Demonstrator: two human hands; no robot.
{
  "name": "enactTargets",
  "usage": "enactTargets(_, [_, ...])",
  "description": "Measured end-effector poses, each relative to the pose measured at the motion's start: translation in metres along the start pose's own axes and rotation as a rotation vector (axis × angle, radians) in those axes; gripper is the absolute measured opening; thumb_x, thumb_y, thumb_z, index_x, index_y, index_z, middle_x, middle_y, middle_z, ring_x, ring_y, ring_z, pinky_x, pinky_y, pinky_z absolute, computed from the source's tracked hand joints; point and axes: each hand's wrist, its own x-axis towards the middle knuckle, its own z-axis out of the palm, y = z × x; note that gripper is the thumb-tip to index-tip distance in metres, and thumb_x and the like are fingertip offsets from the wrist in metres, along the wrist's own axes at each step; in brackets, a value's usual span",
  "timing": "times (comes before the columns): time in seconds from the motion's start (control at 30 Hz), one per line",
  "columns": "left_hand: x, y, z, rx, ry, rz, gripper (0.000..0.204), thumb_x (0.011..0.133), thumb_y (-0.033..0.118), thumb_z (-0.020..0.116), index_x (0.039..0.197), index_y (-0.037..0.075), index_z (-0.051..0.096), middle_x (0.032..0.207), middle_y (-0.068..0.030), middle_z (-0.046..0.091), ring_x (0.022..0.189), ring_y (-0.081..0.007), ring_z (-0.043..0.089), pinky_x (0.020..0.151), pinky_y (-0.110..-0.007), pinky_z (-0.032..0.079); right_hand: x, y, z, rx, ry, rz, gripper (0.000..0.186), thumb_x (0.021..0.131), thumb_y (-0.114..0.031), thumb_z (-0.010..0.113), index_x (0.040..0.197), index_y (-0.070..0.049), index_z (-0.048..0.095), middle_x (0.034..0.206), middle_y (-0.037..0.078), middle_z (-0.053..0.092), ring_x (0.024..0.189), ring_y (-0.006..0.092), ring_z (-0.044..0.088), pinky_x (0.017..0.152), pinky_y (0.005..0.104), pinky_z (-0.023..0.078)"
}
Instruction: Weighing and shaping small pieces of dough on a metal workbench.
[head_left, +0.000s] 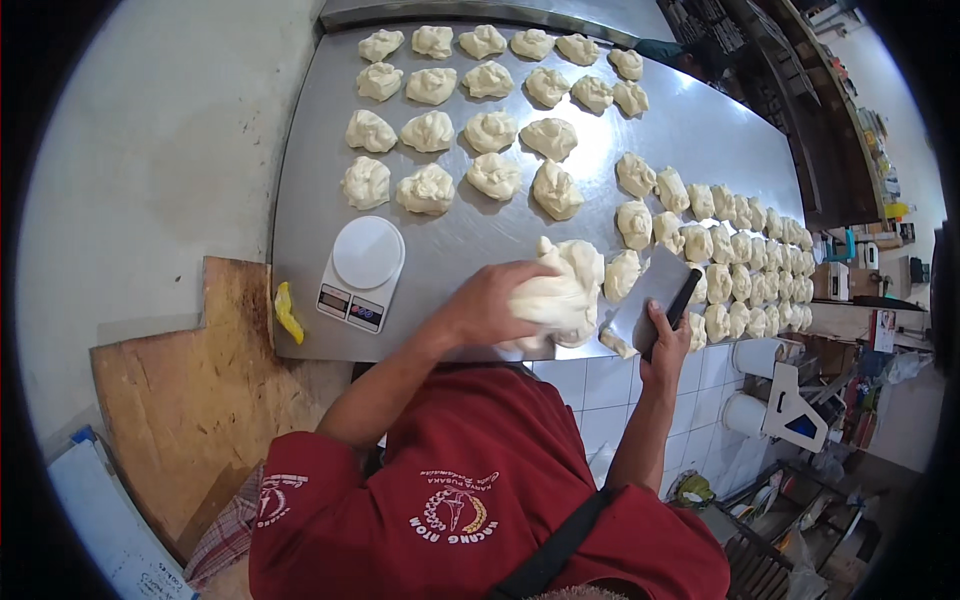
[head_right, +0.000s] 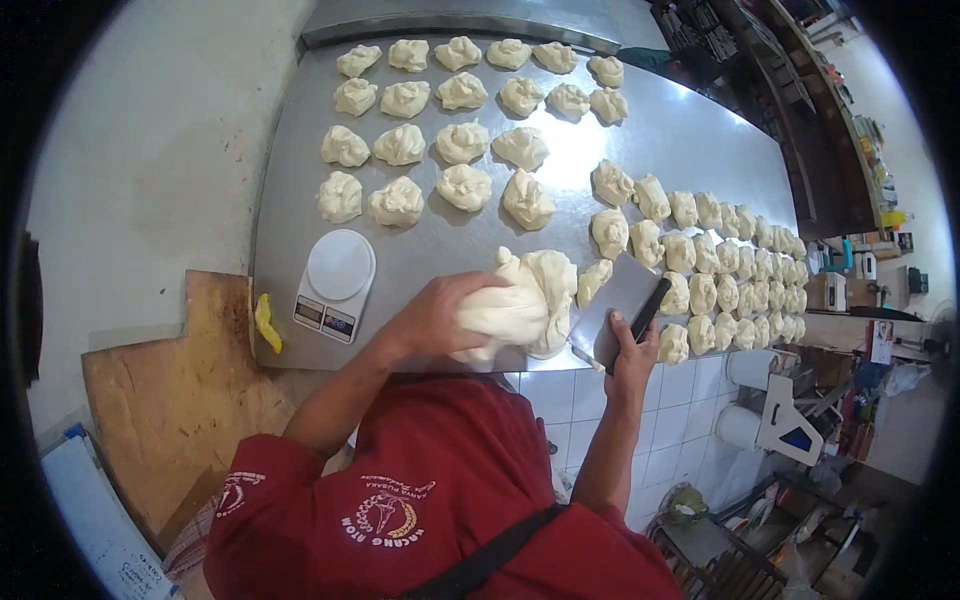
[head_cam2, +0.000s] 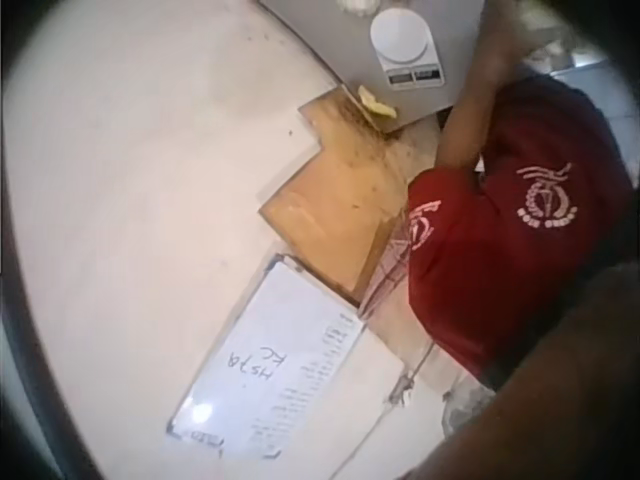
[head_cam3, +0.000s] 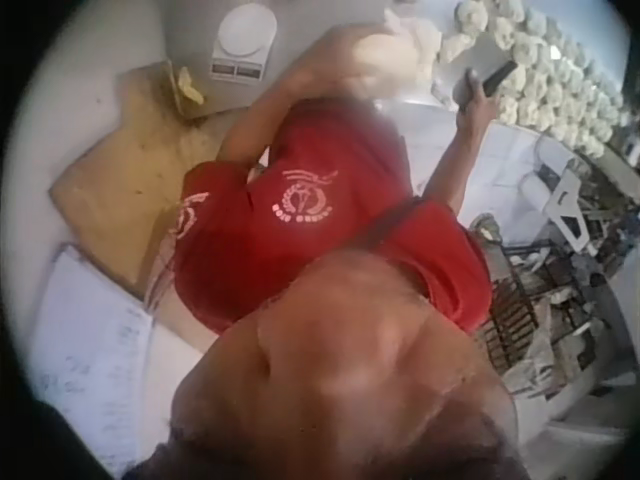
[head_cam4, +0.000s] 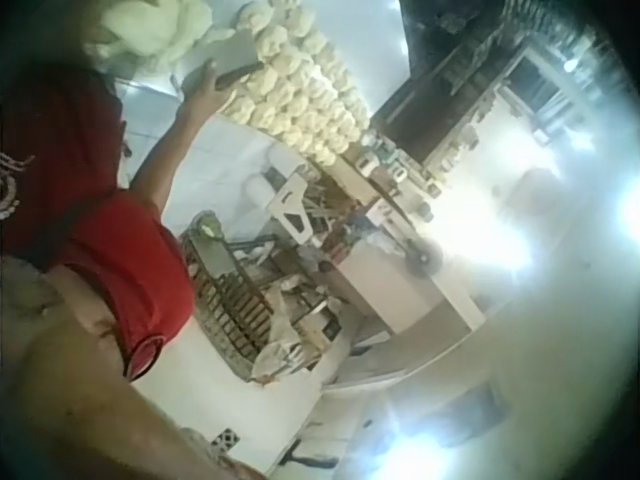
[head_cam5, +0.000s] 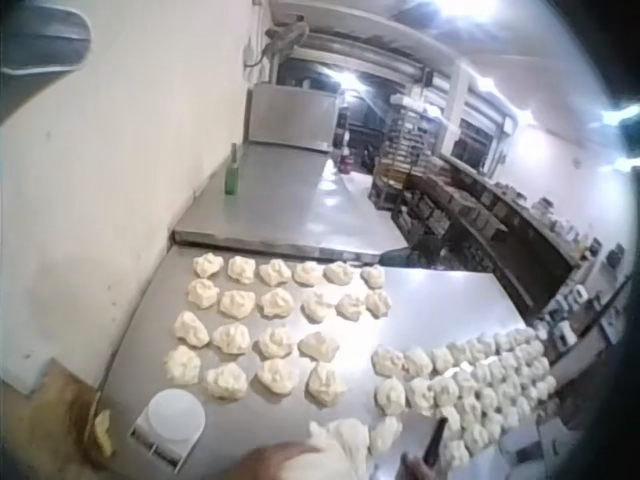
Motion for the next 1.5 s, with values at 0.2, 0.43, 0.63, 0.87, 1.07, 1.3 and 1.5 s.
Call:
enactTargets(0.2, [-0.087, -0.149, 0.0, 0.554, 0.057, -0.028, 0.091, 0.069, 0.021, 0.085, 0.153, 0.012, 0.051, 0.143, -0.0154, 0.062, 0.124, -0.0398, 0.061, 0.107, -0.046, 0.047, -0.009, 0.022, 0.037, -0.19, -0.2, 0.044, 0.055, 0.092, -0.01, 0.077, 0.141, 0.002, 0.055, 0.123, 0.021, 0.069, 0.097, 0.0252, 0.068, 0.084, 0.0334, 0.057])
enactTargets(0.43, [-0.102, -0.139, 0.026, 0.814, 0.374, -0.04, 0.099, 0.073, 0.028, 0.085, 0.16, 0.011, 0.043, 0.149, -0.0165, 0.055, 0.123, -0.0427, 0.059, 0.108, -0.047, 0.046, -0.035, 0.042, 0.098, -0.391, -0.492, -0.081, 0.051, 0.091, -0.014, 0.077, 0.132, 0.003, 0.052, 0.11, 0.018, 0.065, 0.092, 0.0254, 0.064, 0.082, 0.0367, 0.054])
enactTargets(0.63, [-0.104, -0.158, 0.032, 0.624, 0.358, -0.16, 0.098, 0.073, 0.032, 0.086, 0.159, 0.008, 0.044, 0.147, -0.0168, 0.056, 0.119, -0.0406, 0.06, 0.105, -0.047, 0.048, -0.045, 0.05, 0.126, -0.536, -0.601, -0.181, 0.047, 0.092, -0.014, 0.075, 0.13, 0.002, 0.051, 0.104, 0.018, 0.064, 0.086, 0.0268, 0.062, 0.08, 0.0379, 0.053])
enactTargets(0.87, [-0.116, -0.17, 0.011, 0.426, 0.242, -0.185, 0.098, 0.073, 0.034, 0.088, 0.158, 0.008, 0.046, 0.14, -0.0172, 0.061, 0.117, -0.0386, 0.062, 0.1, -0.048, 0.051, -0.057, 0.062, 0.14, -0.623, -0.614, -0.212, 0.044, 0.093, -0.014, 0.073, 0.127, 0.002, 0.051, 0.098, 0.018, 0.064, 0.081, 0.0279, 0.062, 0.077, 0.0395, 0.052])
enactTargets(1.07, [-0.117, -0.161, 0.023, 0.587, 0.349, -0.108, 0.099, 0.071, 0.037, 0.089, 0.156, 0.008, 0.047, 0.134, -0.0156, 0.065, 0.115, -0.0376, 0.064, 0.098, -0.046, 0.052, -0.056, 0.064, 0.146, -0.661, -0.588, -0.217, 0.048, 0.089, -0.016, 0.075, 0.128, 0.002, 0.052, 0.099, 0.019, 0.067, 0.08, 0.0299, 0.063, 0.077, 0.041, 0.053])
enactTargets(1.3, [-0.121, -0.175, 0.012, 0.501, 0.329, -0.071, 0.098, 0.07, 0.038, 0.09, 0.154, 0.007, 0.05, 0.131, -0.0122, 0.066, 0.111, -0.0359, 0.064, 0.097, -0.043, 0.052, -0.06, 0.075, 0.16, -0.857, -0.646, -0.273, 0.046, 0.091, -0.016, 0.071, 0.126, 0.002, 0.048, 0.093, 0.024, 0.069, 0.076, 0.0395, 0.067, 0.071, 0.049, 0.054])
enactTargets(1.5, [-0.128, -0.17, 0.002, 0.455, 0.307, -0.068, 0.089, 0.072, 0.037, 0.089, 0.149, 0.007, 0.056, 0.123, -0.011, 0.066, 0.106, -0.035, 0.064, 0.092, -0.043, 0.053, -0.075, 0.102, 0.184, -1.117, -0.665, -0.223, 0.042, 0.094, -0.015, 0.065, 0.126, 0.001, 0.043, 0.093, 0.027, 0.07, 0.078, 0.0485, 0.069, 0.069, 0.0554, 0.053])
